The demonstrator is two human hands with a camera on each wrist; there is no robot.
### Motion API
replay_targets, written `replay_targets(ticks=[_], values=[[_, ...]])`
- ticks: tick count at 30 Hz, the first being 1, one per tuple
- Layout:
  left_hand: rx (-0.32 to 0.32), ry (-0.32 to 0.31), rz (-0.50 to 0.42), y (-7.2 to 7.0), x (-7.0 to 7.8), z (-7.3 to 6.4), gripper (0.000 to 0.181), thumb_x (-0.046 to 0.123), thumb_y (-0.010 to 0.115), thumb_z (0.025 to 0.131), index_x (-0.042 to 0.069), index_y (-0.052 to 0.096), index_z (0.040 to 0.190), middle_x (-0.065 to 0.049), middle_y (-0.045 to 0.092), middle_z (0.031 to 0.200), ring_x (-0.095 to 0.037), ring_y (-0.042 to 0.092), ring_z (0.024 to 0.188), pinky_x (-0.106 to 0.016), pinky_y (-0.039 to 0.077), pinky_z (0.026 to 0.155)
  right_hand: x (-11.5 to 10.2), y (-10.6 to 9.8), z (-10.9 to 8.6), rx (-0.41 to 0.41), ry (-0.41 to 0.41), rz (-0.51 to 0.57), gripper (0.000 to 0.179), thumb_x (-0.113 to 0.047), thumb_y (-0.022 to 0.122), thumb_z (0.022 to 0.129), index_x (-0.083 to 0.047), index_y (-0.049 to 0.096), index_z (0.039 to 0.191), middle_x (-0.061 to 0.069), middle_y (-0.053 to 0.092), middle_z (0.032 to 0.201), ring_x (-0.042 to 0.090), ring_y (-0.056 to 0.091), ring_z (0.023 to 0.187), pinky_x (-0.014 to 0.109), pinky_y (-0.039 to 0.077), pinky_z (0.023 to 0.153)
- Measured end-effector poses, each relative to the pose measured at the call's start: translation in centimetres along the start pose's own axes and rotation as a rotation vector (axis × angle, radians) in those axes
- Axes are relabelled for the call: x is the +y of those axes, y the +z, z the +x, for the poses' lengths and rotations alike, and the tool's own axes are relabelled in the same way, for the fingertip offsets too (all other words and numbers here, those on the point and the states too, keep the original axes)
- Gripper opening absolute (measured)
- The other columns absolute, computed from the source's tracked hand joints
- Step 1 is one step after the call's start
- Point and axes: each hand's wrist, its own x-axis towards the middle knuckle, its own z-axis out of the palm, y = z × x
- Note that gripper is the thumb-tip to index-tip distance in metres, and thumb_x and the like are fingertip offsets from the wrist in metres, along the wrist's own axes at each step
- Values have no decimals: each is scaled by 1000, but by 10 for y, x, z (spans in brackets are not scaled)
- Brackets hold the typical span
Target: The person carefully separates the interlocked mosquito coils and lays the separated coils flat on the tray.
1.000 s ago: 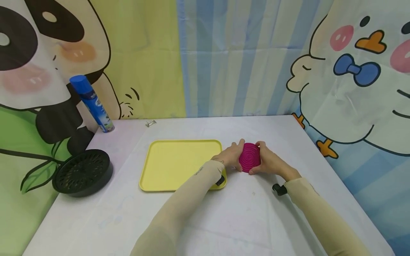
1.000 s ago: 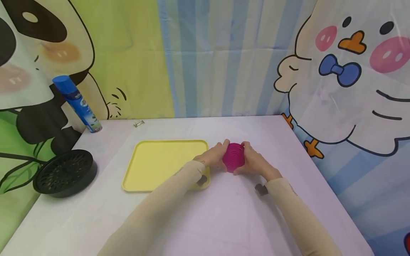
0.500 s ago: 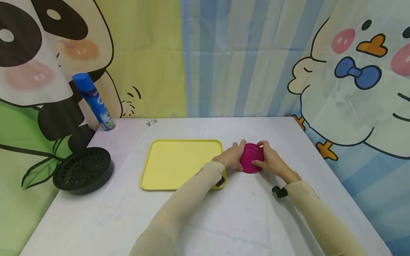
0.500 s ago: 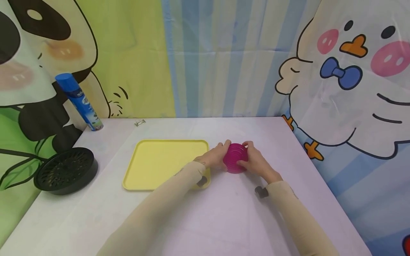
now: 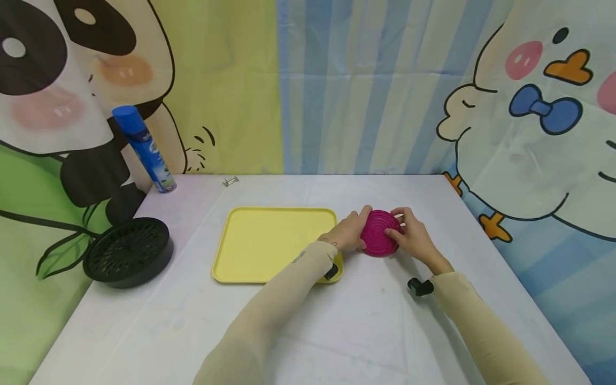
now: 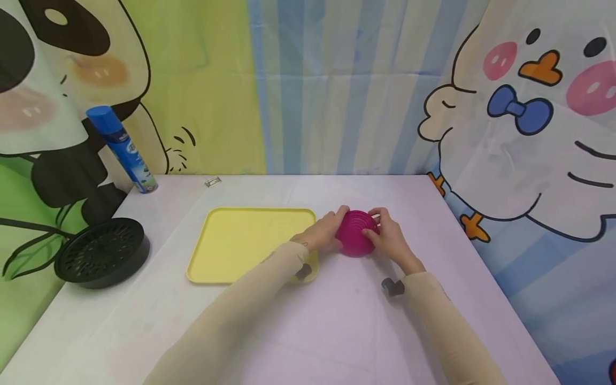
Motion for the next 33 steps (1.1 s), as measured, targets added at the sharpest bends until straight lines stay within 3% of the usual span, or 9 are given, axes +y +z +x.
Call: replay_targets(ticks=[7, 13, 19, 24, 33], values=[[66, -3, -92, -5, -7, 4, 85, 8, 77, 89, 21, 26, 156, -12, 60, 139, -25, 61, 126, -37, 52, 104, -4, 1, 5, 71, -20, 96, 47, -6, 66, 97, 0, 39, 135, 24, 62, 107, 30, 73, 82, 20, 59, 67], [151, 0, -145, -7, -14, 6, 66, 7, 67, 97, 17, 32, 152, -11, 64, 138, -22, 63, 125, -33, 50, 106, -8, 3, 8, 129, -34, 135, 43, -5, 63, 99, 0, 42, 135, 27, 65, 110, 40, 74, 89, 15, 55, 66], [245, 5, -191, -8, -19, 3, 51, 7, 62, 100, 13, 41, 146, -12, 71, 122, -19, 69, 102, -26, 55, 91, -9, 5, 9, 182, -9, 134, 42, -4, 64, 98, -1, 42, 135, 26, 64, 114, 43, 72, 100, 25, 60, 76], [258, -32, -314, -12, -20, 0, 42, 7, 62, 100, 9, 50, 140, -8, 70, 101, -14, 64, 83, -19, 54, 74, -12, 7, 9, 217, 6, 155, 43, -5, 65, 98, -1, 44, 135, 24, 64, 114, 41, 72, 103, 22, 59, 74], [277, -25, -360, -15, -23, -2, 33, 9, 63, 100, 3, 60, 133, -10, 71, 105, -12, 66, 85, -16, 55, 73, -15, 9, 9, 244, 47, 133, 41, -11, 66, 98, -2, 48, 134, 23, 61, 120, 42, 72, 104, 37, 58, 80]])
